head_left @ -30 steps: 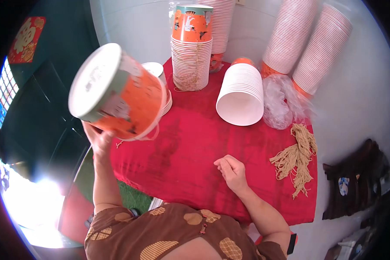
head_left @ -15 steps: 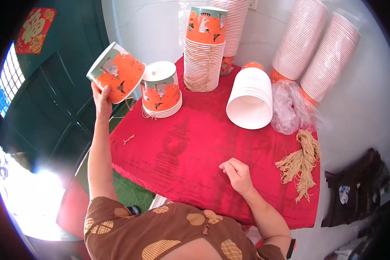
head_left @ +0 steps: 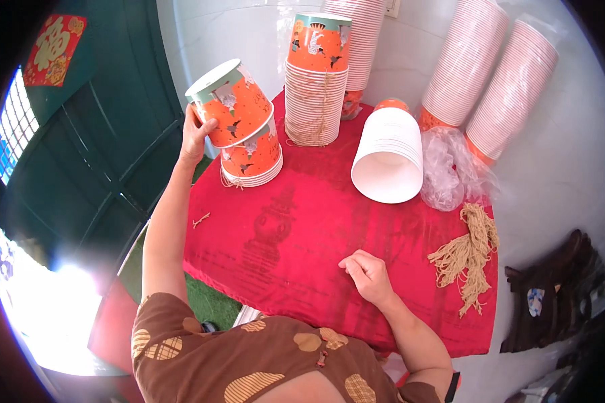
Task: Attaching strings to paper buckets.
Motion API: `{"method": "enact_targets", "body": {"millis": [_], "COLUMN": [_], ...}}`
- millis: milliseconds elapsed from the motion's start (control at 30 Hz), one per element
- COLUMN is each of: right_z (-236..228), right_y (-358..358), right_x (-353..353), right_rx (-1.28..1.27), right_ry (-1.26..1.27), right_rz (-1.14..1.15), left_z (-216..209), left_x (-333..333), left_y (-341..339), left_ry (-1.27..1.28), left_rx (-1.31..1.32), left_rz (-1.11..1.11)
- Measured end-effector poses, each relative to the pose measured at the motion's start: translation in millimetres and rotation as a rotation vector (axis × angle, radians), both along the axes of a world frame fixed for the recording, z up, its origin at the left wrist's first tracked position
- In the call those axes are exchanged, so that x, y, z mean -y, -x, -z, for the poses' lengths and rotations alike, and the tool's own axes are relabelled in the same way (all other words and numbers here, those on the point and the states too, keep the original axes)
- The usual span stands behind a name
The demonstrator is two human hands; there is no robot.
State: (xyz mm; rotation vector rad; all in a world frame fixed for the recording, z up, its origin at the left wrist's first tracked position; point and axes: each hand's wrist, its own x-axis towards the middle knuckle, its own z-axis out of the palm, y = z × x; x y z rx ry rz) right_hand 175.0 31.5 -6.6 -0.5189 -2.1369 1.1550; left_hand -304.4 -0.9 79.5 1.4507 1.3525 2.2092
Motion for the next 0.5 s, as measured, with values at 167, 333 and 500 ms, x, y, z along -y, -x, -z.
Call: {"method": "enact_targets", "body": {"millis": [167, 333, 500], "right_z": [2, 1, -3], "right_y": [-1, -1, -1], "right_x": [0, -2, 0], "right_rx": [0.000, 0.007, 0.032], "right_ry": [-0.048, -0.059, -0.034], "right_rz": [-0.009, -0.012, -0.017], "left_z": [-6, -1, 7], "left_x": [-1, -4, -2], "left_y": [-4, -21, -23], "left_ry": [0.134, 0.171, 0.179], "left_rx": [-0.081, -0.073, -0.079], "left_rz": [0.054, 0.055, 0.064]}}
